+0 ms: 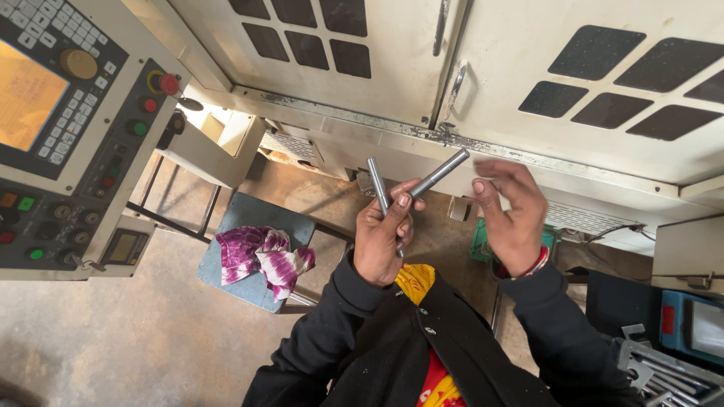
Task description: The person inspects cylindrical metal rods by holding and rotating them, then places them into a green crate. They wipe their hands with a cloth, open a machine door, and retrieve a rod from inside the machine before returning to inspect more rods.
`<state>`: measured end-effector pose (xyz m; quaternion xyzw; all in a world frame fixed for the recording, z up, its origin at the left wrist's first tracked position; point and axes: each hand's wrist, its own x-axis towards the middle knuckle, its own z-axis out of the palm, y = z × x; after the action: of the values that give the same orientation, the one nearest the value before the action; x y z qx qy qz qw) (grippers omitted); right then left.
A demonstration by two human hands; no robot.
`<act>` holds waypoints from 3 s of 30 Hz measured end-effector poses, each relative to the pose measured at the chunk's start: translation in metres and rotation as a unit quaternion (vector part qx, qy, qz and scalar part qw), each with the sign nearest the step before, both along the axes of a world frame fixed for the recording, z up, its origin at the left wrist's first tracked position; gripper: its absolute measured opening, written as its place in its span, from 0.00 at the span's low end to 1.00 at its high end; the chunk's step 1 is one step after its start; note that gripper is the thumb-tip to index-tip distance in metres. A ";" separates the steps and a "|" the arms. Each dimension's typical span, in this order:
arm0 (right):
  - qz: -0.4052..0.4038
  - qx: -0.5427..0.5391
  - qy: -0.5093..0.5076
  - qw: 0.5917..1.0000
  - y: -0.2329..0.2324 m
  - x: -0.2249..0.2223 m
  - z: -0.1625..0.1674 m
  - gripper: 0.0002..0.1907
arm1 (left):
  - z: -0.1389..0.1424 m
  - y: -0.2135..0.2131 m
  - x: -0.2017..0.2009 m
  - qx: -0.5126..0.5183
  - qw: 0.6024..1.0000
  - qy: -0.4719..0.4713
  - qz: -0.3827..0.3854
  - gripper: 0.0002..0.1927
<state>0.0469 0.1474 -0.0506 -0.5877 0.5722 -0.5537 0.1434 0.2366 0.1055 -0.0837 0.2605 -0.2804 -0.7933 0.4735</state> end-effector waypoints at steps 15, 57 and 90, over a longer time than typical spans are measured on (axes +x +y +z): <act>0.075 0.143 -0.144 0.976 -0.010 -0.002 0.002 0.16 | -0.015 -0.004 -0.011 0.003 0.998 0.017 -0.065 0.25; 0.074 0.086 -0.255 0.960 -0.050 0.075 -0.053 0.24 | -0.031 -0.065 0.009 -0.143 0.985 -0.080 -0.058 0.27; 0.162 0.275 -0.321 0.892 -0.055 -0.019 -0.031 0.18 | -0.021 -0.099 -0.026 -0.176 0.977 -0.106 -0.060 0.15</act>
<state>0.0282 0.0924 -0.0815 -0.3998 0.5214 -0.5020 0.5624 0.2105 0.0069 -0.1048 0.2390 -0.4791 -0.7263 0.4311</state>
